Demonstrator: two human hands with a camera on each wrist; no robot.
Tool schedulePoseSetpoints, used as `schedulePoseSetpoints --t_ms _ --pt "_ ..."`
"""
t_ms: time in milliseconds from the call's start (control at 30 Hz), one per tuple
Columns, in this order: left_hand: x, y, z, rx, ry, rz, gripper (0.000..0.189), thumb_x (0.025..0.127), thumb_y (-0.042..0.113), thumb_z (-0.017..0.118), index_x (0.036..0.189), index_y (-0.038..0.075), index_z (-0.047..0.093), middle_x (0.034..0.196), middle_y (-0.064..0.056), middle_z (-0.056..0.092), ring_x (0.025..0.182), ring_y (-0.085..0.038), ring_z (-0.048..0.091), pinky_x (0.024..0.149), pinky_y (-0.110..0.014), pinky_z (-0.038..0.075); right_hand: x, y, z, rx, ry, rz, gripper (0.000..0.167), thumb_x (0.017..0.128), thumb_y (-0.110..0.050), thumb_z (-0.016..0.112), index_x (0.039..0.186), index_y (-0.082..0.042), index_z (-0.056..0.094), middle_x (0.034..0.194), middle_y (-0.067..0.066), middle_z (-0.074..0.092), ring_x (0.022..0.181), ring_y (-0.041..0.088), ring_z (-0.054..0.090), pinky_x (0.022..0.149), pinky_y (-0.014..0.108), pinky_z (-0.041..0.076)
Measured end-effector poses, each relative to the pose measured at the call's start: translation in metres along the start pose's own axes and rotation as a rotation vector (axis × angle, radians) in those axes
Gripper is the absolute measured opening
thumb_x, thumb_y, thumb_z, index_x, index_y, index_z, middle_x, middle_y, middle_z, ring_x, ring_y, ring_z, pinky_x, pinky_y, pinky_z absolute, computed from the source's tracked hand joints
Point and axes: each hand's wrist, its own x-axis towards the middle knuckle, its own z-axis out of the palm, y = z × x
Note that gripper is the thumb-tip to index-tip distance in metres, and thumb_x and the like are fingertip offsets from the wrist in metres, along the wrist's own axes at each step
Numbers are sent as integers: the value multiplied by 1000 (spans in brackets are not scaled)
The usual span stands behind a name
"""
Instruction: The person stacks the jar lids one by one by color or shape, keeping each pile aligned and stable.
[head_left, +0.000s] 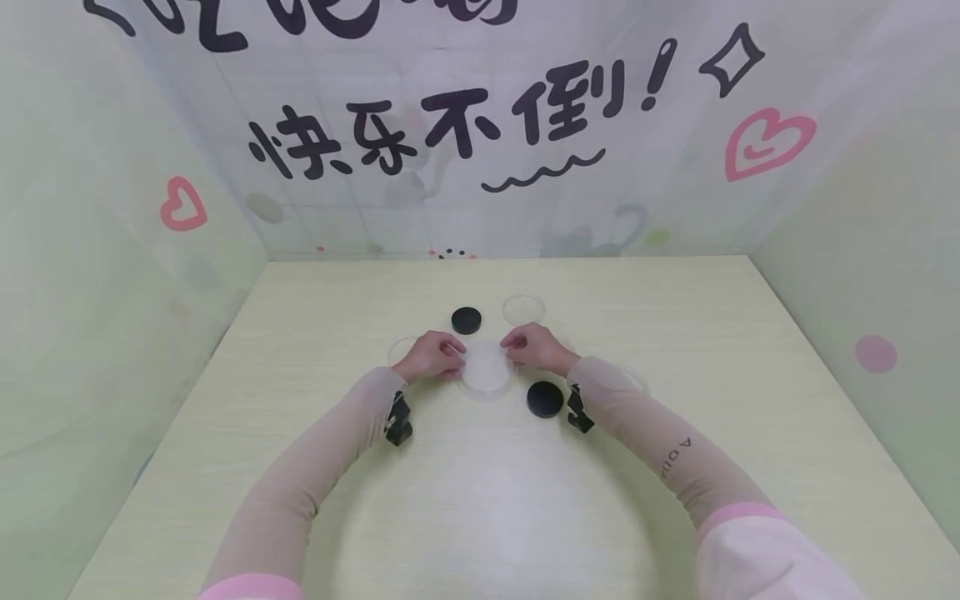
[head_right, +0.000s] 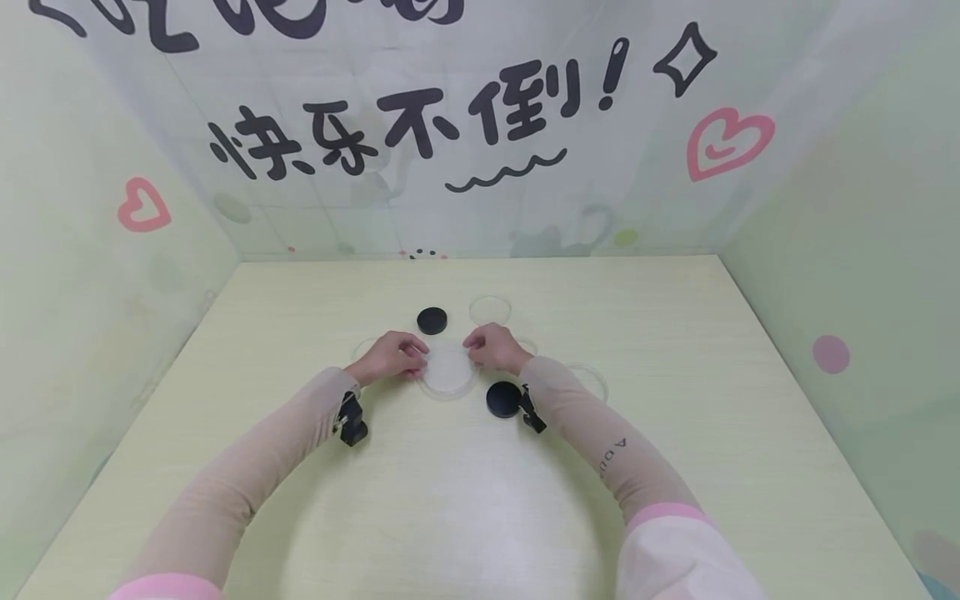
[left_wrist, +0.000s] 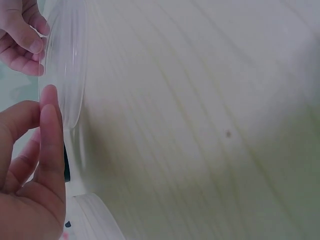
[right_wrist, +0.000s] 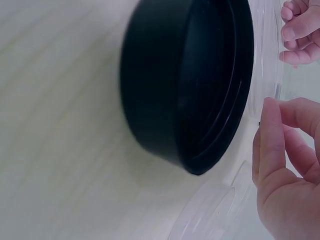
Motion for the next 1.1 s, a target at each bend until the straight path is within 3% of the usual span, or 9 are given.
schedulePoseSetpoints --t_ms 800,1100 --pt "-1 1 -1 5 4 8 25 77 0 64 101 -5 58 79 -13 62 57 -12 60 57 -24 52 0 1 0 14 16 22 23 79 1 58 102 6 61 90 15 63 67 15 60 60 24 51" --pt "-1 14 -10 63 -24 49 26 78 3 65 102 -3 59 79 -12 58 59 -15 59 61 -29 52 -4 -3 -8 68 -17 18 23 84 -3 56 105 5 59 91 15 61 74 17 61 66 25 52"
